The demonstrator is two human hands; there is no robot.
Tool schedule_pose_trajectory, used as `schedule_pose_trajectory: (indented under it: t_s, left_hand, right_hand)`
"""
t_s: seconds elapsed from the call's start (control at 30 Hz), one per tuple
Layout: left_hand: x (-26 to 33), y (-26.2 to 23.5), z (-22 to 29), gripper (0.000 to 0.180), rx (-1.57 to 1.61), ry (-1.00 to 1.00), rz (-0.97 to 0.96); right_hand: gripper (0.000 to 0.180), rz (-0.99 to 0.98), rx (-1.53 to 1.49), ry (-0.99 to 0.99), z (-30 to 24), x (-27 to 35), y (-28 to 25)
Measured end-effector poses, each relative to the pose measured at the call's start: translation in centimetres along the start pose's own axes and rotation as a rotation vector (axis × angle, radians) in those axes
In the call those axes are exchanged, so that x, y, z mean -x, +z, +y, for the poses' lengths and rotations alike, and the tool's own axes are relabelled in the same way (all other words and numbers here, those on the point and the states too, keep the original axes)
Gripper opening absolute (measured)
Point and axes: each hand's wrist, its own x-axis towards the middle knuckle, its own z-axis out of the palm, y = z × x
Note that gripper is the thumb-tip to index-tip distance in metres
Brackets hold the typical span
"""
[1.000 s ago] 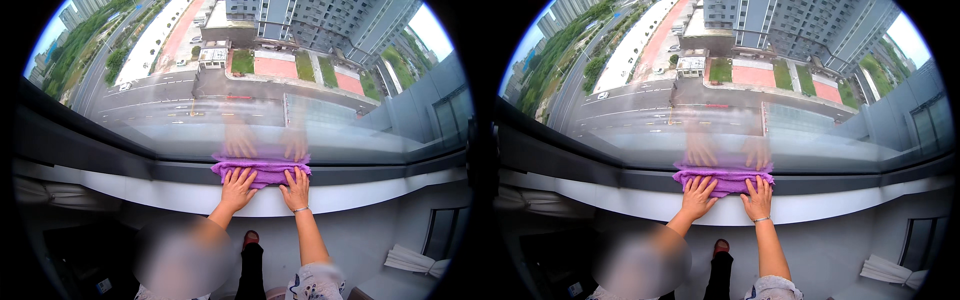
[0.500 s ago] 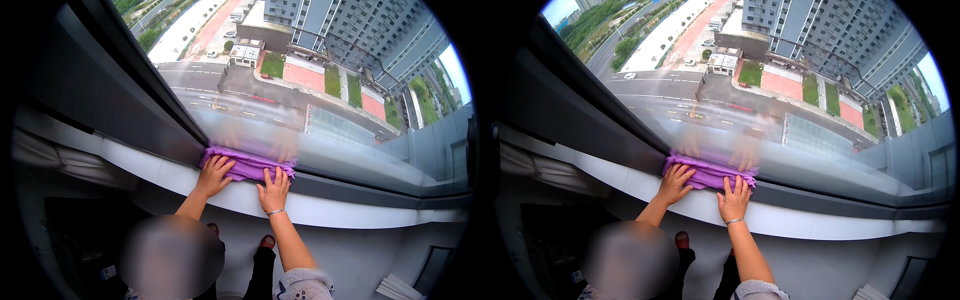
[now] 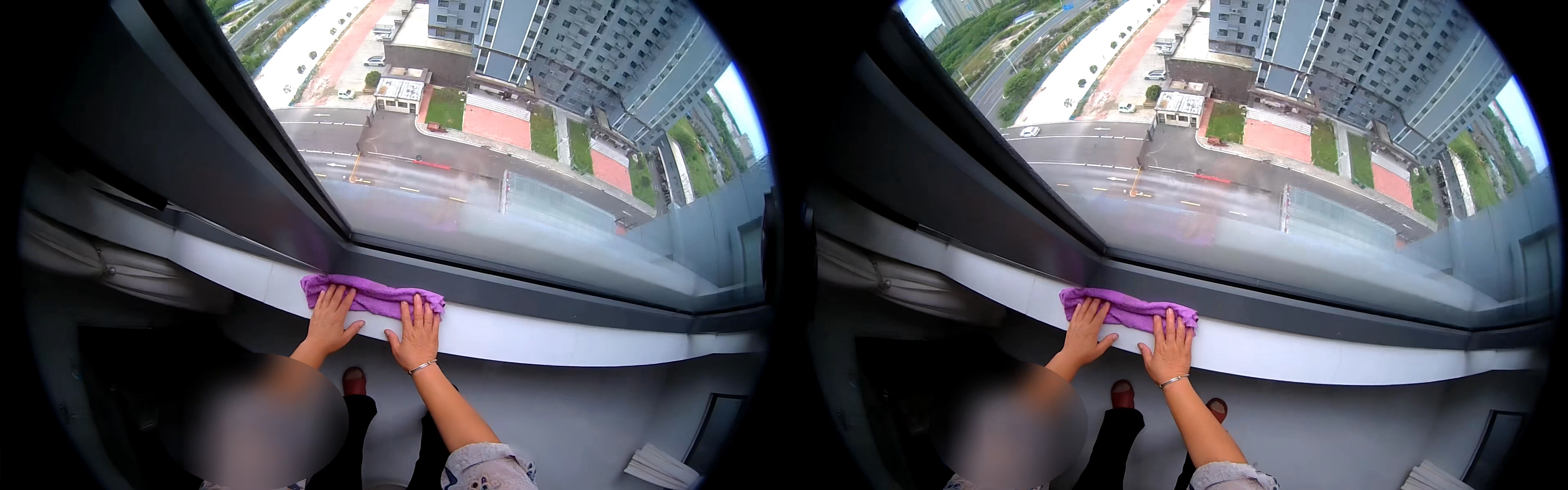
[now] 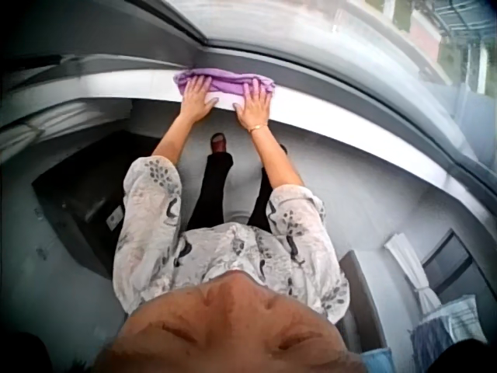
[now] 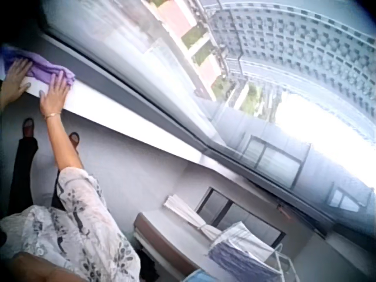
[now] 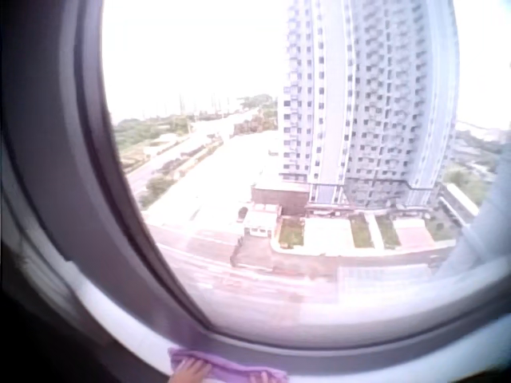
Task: The person cleans a large window using a purple cloth. They wipe the glass pane and the window frame, then close the window and continue wiping the interior glass surface.
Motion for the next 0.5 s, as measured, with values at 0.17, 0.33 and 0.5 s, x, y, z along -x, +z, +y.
schedule_pose_trajectory:
  t_s: [0.17, 0.33, 0.5]
  left_hand:
    - [-3.0, 0.9, -1.3, 0.081, 0.053, -0.047, 0.123]
    - [-7.5, -0.2, 2.6, 0.082, 0.077, -0.013, 0.221]
    - [-8.0, 5.0, 10.7, 0.088, 0.147, 0.058, 0.223]
  right_hand:
    - [0.076, 0.052, 0.044, -0.268, 0.1, -4.1, 0.2]
    - [0.064, 0.134, 0.067, -0.373, 4.5, -7.3, -5.2]
    - [0.064, 0.086, 0.138, -0.242, 12.9, -3.6, -8.4]
